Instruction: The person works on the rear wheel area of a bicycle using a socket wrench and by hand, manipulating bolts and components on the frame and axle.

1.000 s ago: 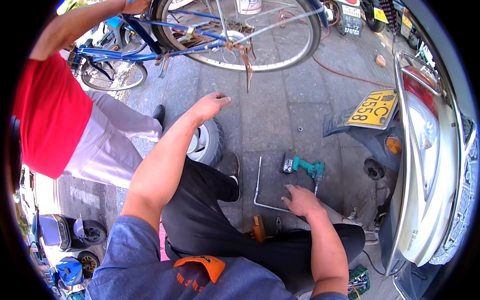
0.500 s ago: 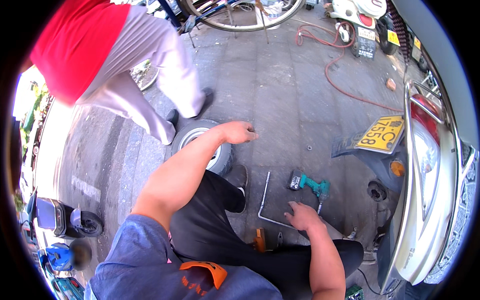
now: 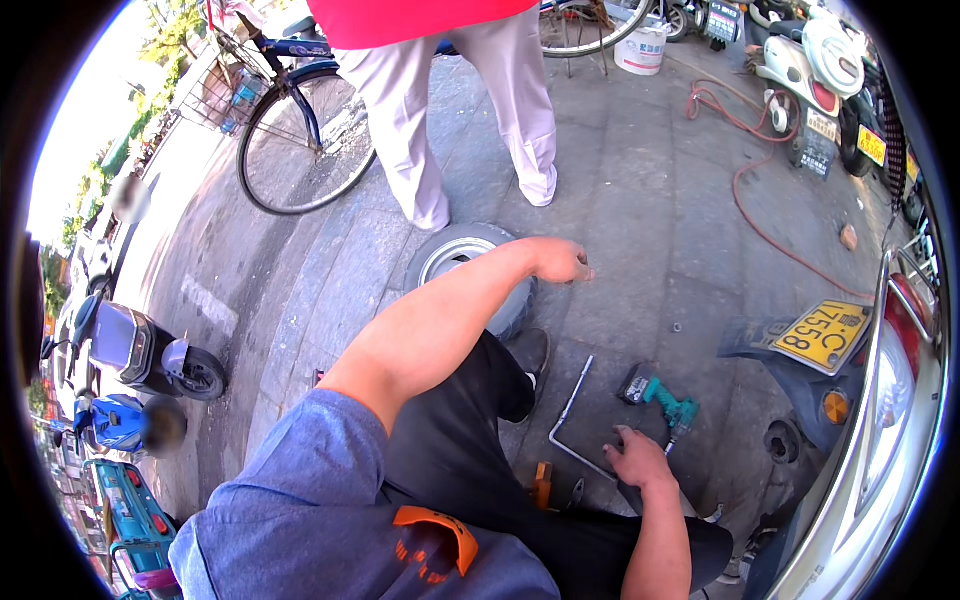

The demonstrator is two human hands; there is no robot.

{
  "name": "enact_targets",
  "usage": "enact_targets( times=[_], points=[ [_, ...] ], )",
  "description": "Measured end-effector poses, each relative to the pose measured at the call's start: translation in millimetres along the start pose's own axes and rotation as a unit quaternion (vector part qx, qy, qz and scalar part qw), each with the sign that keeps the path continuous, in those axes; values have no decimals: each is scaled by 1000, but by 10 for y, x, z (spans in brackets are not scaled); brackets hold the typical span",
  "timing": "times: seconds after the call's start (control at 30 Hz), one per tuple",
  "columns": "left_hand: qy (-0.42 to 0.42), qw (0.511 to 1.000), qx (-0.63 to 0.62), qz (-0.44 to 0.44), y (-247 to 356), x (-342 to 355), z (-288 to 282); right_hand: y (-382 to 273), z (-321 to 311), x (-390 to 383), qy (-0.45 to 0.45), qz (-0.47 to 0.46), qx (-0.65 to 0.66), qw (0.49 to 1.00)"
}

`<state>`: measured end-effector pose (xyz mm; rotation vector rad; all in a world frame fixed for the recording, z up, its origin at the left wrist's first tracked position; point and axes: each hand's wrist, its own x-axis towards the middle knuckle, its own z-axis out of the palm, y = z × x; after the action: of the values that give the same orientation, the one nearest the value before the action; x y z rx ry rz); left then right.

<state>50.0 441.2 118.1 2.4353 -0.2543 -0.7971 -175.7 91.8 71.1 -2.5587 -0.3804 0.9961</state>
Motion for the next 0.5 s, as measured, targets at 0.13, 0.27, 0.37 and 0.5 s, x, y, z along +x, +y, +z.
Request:
enact_targets(
  times=[0.13, 0.27, 0.37, 0.5],
  points=[
    [48, 999, -5, -4, -18, -241, -214, 46, 1, 13, 11, -9, -6, 1000],
    [145, 989, -34, 16, -294, -787, -327, -41, -45, -1, 24, -30, -20, 999],
    [265, 964, -20, -17, -438, -1519, -315, -120, -135, -42, 33, -36, -16, 999],
    [474, 852, 211, -62, -1263, -2809, 1, -184, -96, -37, 37, -68, 0, 997]
  ],
)
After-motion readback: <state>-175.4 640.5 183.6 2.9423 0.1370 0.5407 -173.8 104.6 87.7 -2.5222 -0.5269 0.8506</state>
